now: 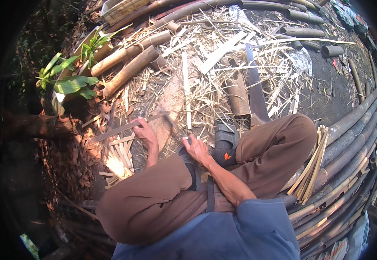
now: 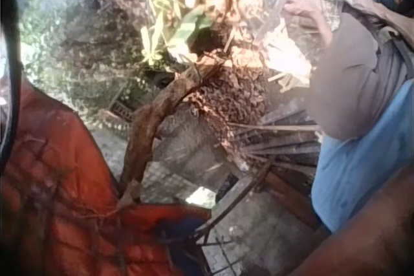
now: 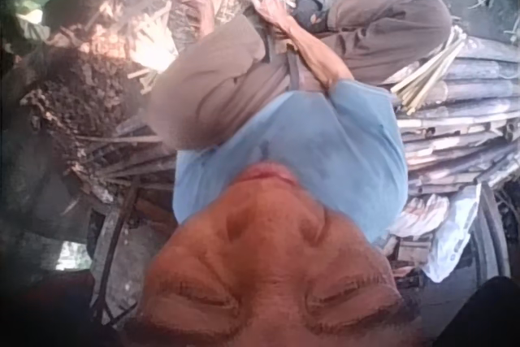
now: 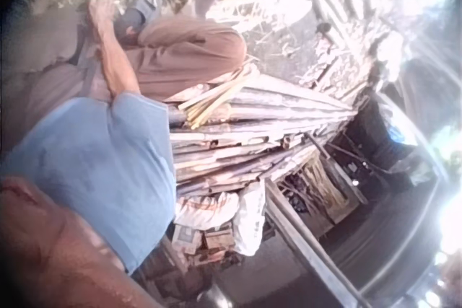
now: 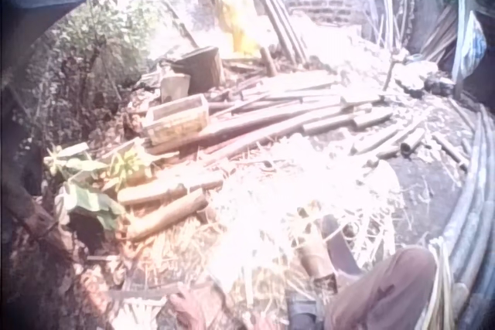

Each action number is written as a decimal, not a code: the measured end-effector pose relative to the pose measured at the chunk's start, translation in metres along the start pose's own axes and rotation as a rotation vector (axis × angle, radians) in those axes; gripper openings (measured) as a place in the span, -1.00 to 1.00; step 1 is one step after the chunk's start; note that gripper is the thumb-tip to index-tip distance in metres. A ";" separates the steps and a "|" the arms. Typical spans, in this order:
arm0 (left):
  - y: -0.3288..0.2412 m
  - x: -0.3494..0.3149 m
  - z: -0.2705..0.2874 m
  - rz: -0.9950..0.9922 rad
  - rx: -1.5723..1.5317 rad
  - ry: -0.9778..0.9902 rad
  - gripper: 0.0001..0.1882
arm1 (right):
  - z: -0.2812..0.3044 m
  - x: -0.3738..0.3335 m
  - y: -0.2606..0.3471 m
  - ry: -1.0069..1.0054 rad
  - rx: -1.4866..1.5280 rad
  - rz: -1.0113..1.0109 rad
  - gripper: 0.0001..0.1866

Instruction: The person sits on the ground and uses a machete to split bamboo strips into thinner pieces. They repeatedly position the bamboo, strike it with the blade, and separate the resulting strips.

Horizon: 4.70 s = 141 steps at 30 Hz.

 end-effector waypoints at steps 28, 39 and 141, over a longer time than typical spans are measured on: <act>0.068 0.081 0.139 0.733 -1.447 -0.260 -0.04 | 0.008 0.003 0.025 0.059 0.012 0.073 -0.47; -0.021 0.107 0.078 0.320 -0.899 -0.275 -0.46 | -0.012 0.044 0.007 0.073 0.276 -0.057 -0.43; -0.142 -0.016 -0.007 0.266 -1.102 0.758 -0.51 | 0.194 -0.042 0.227 0.446 0.778 -0.194 -0.60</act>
Point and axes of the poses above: each hand's wrist, its own x-axis towards the middle knuckle, its own z-axis out of the back of the hand, y = z × x, the point moved 6 cm from there along x, towards the middle knuckle, and after that the axes turned 13 degrees about -y, right-handed, at the moved point
